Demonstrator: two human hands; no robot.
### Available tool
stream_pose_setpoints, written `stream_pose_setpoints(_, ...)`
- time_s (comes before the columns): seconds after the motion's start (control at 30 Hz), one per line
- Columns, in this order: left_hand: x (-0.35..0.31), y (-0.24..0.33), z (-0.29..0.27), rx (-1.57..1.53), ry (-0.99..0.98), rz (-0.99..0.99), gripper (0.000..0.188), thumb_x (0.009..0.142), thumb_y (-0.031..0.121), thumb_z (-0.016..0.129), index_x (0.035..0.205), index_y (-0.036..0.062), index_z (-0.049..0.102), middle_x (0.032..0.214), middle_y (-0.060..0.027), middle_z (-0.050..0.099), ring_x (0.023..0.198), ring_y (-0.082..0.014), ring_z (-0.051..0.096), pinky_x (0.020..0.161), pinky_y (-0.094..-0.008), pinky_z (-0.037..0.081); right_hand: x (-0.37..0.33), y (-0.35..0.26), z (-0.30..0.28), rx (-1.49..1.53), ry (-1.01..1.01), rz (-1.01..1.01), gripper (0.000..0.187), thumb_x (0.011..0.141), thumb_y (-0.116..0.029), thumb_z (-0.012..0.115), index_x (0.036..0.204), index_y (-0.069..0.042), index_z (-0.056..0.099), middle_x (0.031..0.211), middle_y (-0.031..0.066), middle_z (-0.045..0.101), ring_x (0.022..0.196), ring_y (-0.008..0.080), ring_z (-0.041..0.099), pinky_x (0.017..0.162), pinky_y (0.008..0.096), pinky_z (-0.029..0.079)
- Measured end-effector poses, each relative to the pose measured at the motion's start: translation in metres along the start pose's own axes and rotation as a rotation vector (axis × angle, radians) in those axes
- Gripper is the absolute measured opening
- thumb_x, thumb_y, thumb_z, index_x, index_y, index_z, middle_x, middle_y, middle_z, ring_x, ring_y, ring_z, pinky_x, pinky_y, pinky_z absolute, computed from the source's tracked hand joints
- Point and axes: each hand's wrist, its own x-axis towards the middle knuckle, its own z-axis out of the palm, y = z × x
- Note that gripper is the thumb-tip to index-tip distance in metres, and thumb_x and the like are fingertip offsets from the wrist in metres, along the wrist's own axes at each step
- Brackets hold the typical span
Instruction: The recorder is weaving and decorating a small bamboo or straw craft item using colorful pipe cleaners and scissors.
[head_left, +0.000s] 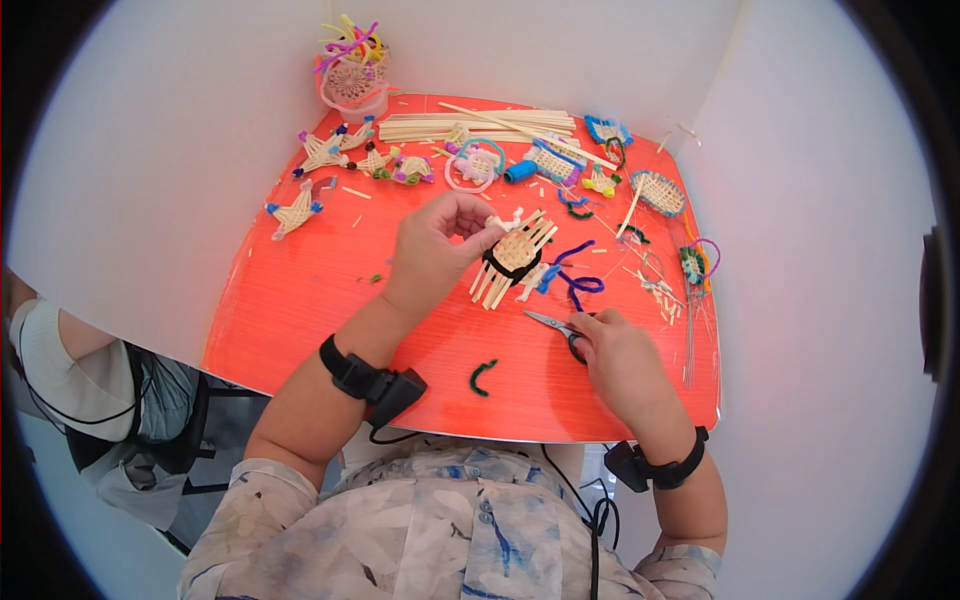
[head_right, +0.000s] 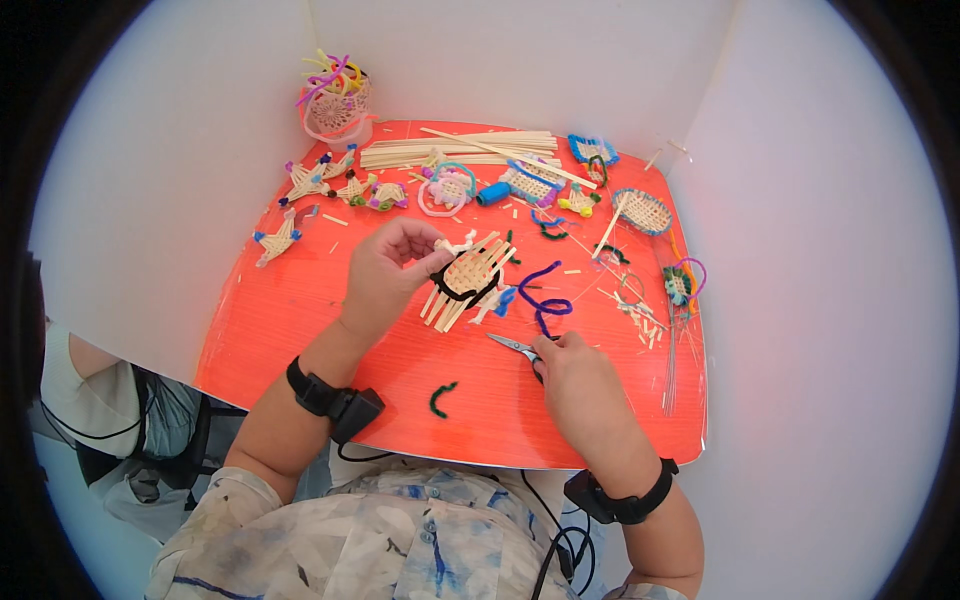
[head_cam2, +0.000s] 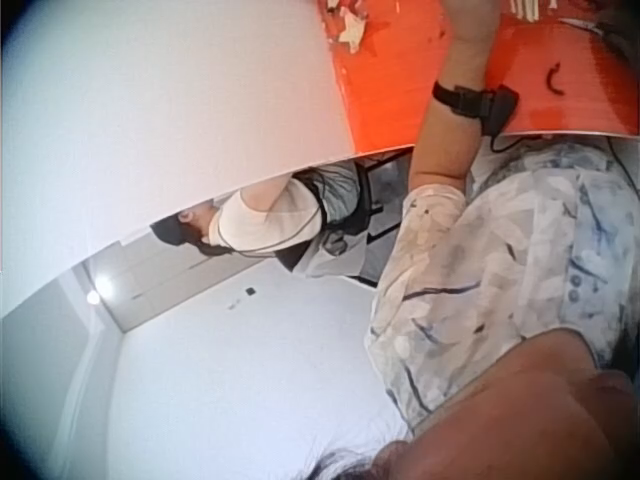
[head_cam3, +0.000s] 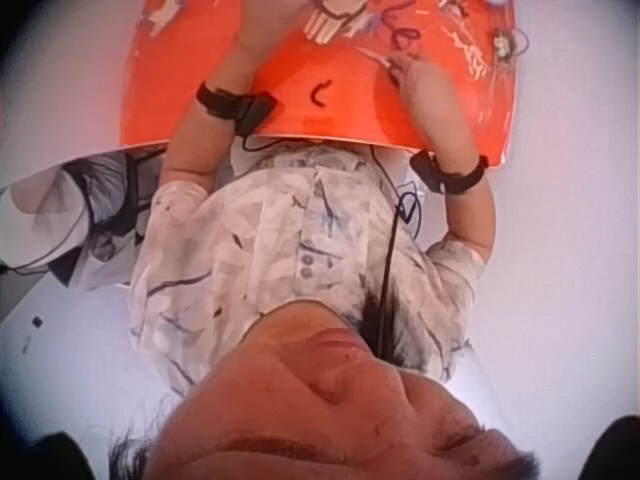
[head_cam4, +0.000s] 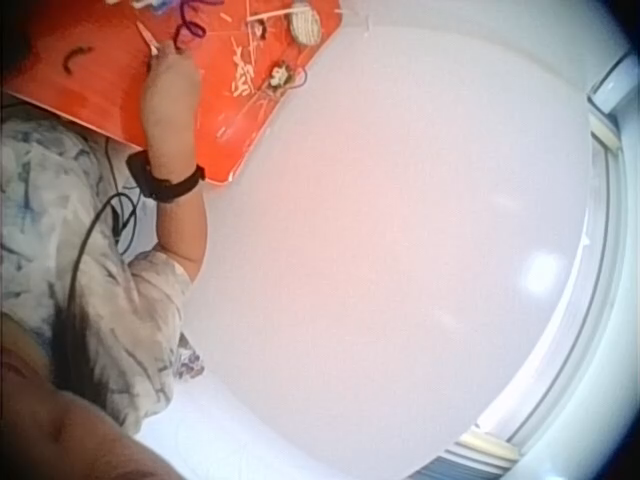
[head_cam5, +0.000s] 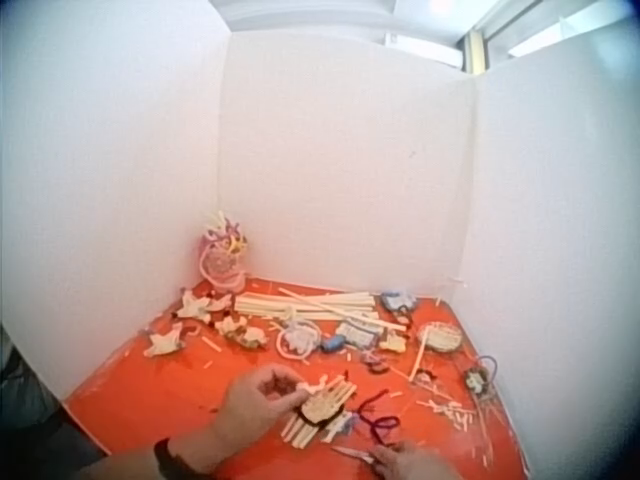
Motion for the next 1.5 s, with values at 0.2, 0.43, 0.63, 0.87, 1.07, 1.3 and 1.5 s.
stream_pose_setpoints(0.2, -0.006, 0.005, 0.005, 0.193, -0.056, 0.176, 0.016, 0.081, 0.004, 0.074, 0.093, 0.0004, 0.064, 0.083, -0.0035, 0.065, 0.074, -0.0077, 0.060, 0.066, -0.0224, 0.050, 0.021, -0.035, -0.015, 0.429, 0.488, -0.210, 0.030, 0.084, -0.007, 0.066, 0.112, -0.004, 0.058, 0.100, 0.0140, 0.058, 0.080, 0.0320, 0.063, 0.065, 0.0382, 0.052)
stream_pose_setpoints(0.43, -0.011, 0.007, 0.010, 0.190, -0.098, 0.182, 0.017, 0.081, 0.004, 0.073, 0.095, 0.0003, 0.064, 0.085, -0.0032, 0.065, 0.076, -0.0090, 0.060, 0.068, -0.0240, 0.051, 0.059, -0.041, 0.006, 0.479, 0.553, -0.287, 0.019, 0.084, -0.005, 0.067, 0.101, -0.002, 0.060, 0.099, 0.0127, 0.056, 0.081, 0.0250, 0.062, 0.064, 0.0360, 0.052)
stream_pose_setpoints(0.63, -0.010, 0.004, 0.013, 0.094, -0.104, 0.230, 0.015, 0.079, 0.007, 0.072, 0.092, 0.0011, 0.065, 0.082, -0.0054, 0.066, 0.070, -0.0105, 0.063, 0.065, -0.0255, 0.052, 0.069, -0.031, 0.008, 0.692, 0.501, -0.257, 0.009, 0.087, -0.004, 0.063, 0.094, 0.000, 0.058, 0.092, 0.0112, 0.054, 0.074, 0.0212, 0.058, 0.063, 0.0312, 0.048)
stream_pose_setpoints(0.87, -0.011, 0.006, 0.012, 0.049, -0.067, 0.119, 0.014, 0.080, 0.005, 0.069, 0.093, 0.0001, 0.065, 0.083, -0.0051, 0.067, 0.071, -0.0092, 0.062, 0.066, -0.0251, 0.052, 0.068, -0.038, 0.000, 0.620, 0.408, -0.249, 0.010, 0.087, -0.001, 0.061, 0.096, -0.001, 0.057, 0.089, 0.0120, 0.055, 0.077, 0.0243, 0.059, 0.066, 0.0346, 0.048)
stream_pose_setpoints(1.07, -0.011, 0.005, 0.014, -0.013, -0.081, 0.035, 0.015, 0.084, 0.003, 0.067, 0.098, -0.0018, 0.064, 0.085, -0.0038, 0.067, 0.076, -0.0076, 0.062, 0.070, -0.0236, 0.052, 0.074, -0.036, -0.001, 0.283, 0.510, -0.402, 0.018, 0.080, -0.001, 0.061, 0.097, -0.007, 0.058, 0.088, 0.0083, 0.054, 0.081, 0.0249, 0.058, 0.072, 0.0368, 0.043)
stream_pose_setpoints(1.3, -0.010, 0.009, 0.013, -0.010, -0.077, -0.118, 0.013, 0.085, 0.008, 0.068, 0.094, -0.0007, 0.066, 0.079, -0.0026, 0.067, 0.071, -0.0046, 0.061, 0.065, -0.0218, 0.052, 0.082, -0.034, 0.004, -0.234, 0.706, -0.598, 0.018, 0.075, -0.012, 0.062, 0.092, -0.010, 0.058, 0.084, 0.0021, 0.051, 0.082, 0.0197, 0.054, 0.086, 0.0419, 0.032)
stream_pose_setpoints(1.5, -0.010, 0.008, 0.009, -0.141, -0.085, -0.190, 0.011, 0.087, 0.004, 0.064, 0.097, -0.0019, 0.063, 0.087, -0.0026, 0.066, 0.076, -0.0051, 0.062, 0.069, -0.0199, 0.052, 0.083, -0.034, -0.008, -0.374, 0.782, -0.728, 0.012, 0.074, -0.012, 0.061, 0.084, -0.011, 0.055, 0.078, 0.0028, 0.049, 0.080, 0.0196, 0.052, 0.085, 0.0420, 0.032)
